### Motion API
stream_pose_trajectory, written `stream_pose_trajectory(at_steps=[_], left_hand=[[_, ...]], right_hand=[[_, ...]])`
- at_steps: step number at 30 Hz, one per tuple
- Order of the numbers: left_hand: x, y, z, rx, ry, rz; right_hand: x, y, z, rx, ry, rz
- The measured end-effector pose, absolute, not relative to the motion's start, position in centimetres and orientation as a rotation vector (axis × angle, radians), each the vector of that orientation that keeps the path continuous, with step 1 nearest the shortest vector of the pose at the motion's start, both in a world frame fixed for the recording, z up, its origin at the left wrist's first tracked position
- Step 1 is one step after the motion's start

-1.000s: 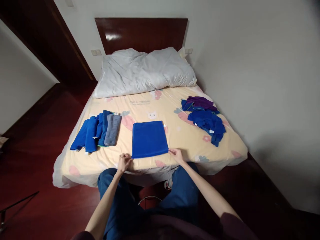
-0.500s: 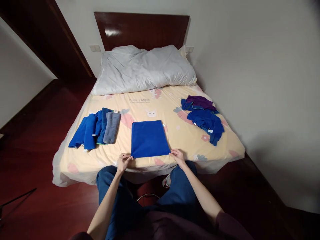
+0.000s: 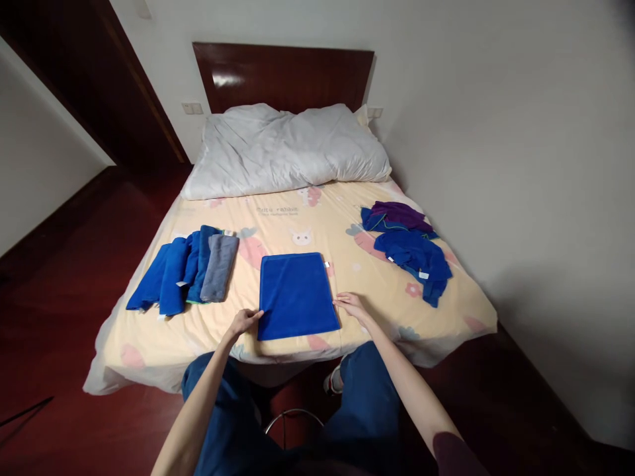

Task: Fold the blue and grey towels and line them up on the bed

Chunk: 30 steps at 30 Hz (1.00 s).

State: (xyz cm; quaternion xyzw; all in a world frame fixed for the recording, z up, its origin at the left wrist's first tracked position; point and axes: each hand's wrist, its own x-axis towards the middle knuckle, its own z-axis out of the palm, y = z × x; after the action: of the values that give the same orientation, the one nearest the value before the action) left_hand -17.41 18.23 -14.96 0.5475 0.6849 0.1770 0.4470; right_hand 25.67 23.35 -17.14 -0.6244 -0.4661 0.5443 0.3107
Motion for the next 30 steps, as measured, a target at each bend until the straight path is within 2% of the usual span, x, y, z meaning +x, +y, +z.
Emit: stream_pose_trajectory(at_steps=[5,13,21,30], left_hand=[[-16.8,27.9,-15.1,1.182,1.866,0.547],[-16.9,39.5,-17.1,1.331,1.927,0.679],[-17.6,41.2,-18.0,1.636,1.868,0.513],[-16.6,42.6,-17.0,1.708,2.095,0.392]], right_hand=[[22.4,32.7,-17.9,-1.631,-1.291,1.276],[18.2,43.5,-19.4,-1.707,-1.450,0.992],[18.0,43.7,-19.4,-1.624,-1.811,0.831],[18.0,45.1,-19.4,-1.791,-1.715,0.743]])
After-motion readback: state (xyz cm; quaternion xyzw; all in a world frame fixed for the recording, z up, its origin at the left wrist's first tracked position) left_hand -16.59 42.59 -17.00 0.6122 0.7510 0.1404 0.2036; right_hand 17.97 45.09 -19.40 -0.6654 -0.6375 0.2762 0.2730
